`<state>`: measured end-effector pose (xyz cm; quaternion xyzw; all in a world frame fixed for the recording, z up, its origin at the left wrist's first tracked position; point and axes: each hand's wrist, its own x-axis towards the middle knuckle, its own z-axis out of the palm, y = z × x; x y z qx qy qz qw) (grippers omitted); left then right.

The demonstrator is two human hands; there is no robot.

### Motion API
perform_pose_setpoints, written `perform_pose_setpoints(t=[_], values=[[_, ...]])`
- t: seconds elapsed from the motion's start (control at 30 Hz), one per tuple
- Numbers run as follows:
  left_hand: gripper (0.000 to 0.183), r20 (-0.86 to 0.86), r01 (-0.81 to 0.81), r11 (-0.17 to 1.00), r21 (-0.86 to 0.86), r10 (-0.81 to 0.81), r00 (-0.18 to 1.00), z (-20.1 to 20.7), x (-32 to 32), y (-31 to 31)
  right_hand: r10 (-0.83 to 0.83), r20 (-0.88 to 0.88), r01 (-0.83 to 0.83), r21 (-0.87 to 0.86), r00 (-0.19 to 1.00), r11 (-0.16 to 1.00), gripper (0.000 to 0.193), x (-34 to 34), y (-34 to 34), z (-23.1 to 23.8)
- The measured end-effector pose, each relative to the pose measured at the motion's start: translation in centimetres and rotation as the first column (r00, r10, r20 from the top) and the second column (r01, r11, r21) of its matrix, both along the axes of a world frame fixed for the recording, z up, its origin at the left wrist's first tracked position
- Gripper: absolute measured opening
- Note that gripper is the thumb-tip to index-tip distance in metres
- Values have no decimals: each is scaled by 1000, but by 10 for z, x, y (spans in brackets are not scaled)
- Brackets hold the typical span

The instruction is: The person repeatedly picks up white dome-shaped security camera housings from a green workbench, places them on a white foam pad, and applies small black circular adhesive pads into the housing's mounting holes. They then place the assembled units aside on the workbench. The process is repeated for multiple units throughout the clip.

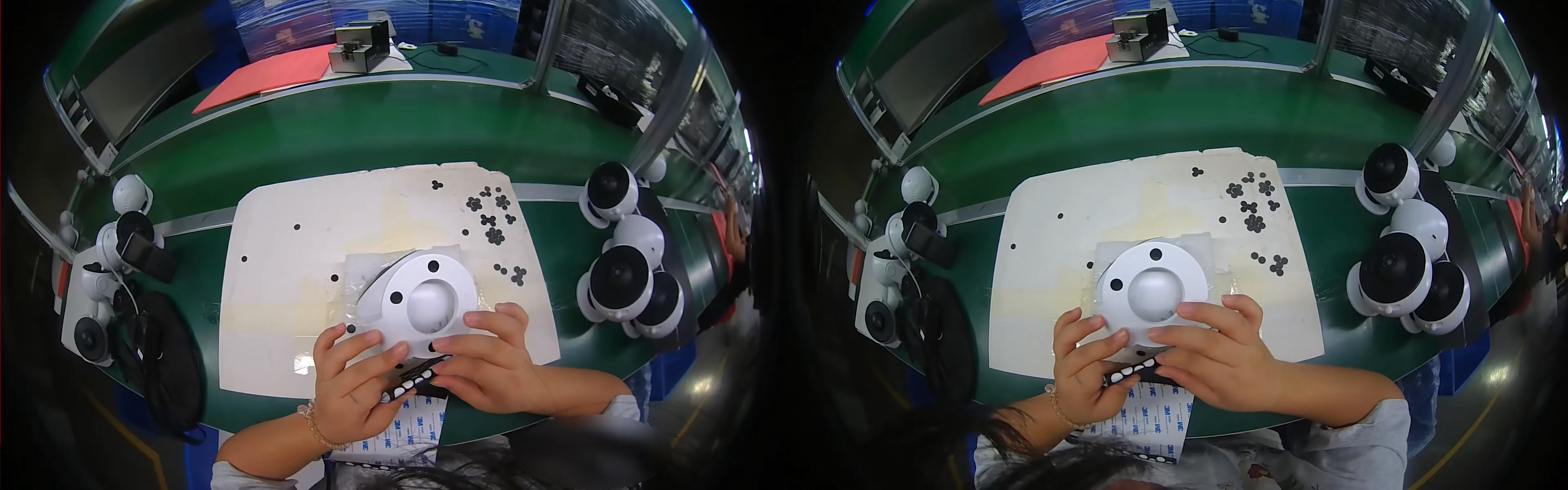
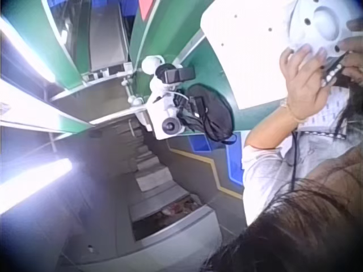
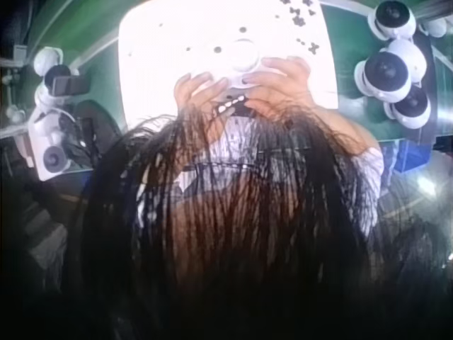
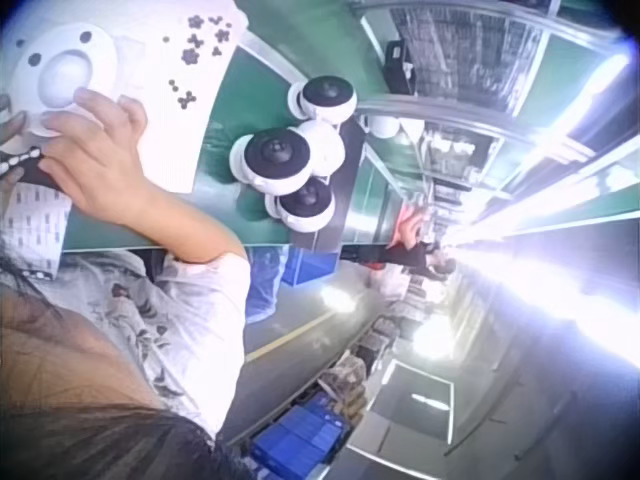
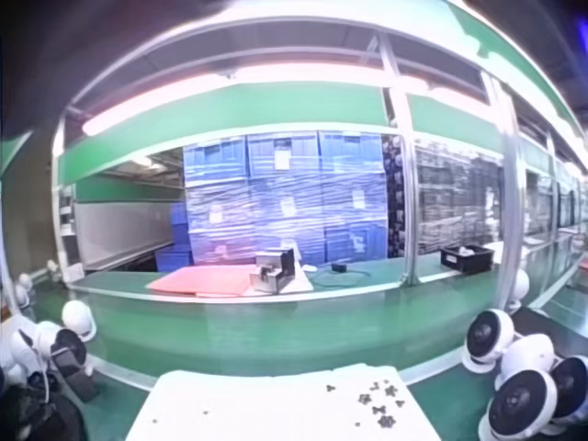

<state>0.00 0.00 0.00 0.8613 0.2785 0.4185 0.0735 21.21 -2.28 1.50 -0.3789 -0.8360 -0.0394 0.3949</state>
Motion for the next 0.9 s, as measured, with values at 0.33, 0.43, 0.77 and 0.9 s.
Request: perform_pose_setpoints(t=[0.33, 0.43, 0.77, 0.9], values=[[17, -53, 15, 998, 55, -12, 999, 0, -1, 1, -38, -214, 10, -131, 976, 991, 7, 12, 9, 1], [17, -57, 18, 998, 56, -15, 998, 0, 0, 1, -127, -299, 7, -373, 946, 928, 7, 22, 20, 8], [17, -91, 19, 999, 40, -16, 996, 0, -1, 0, -100, -288, -37, -436, 952, 899, 8, 23, 24, 10], [17, -91, 18, 999, 43, -14, 996, 0, -2, 0, -99, -321, -63, -460, 942, 886, 8, 22, 24, 9]])
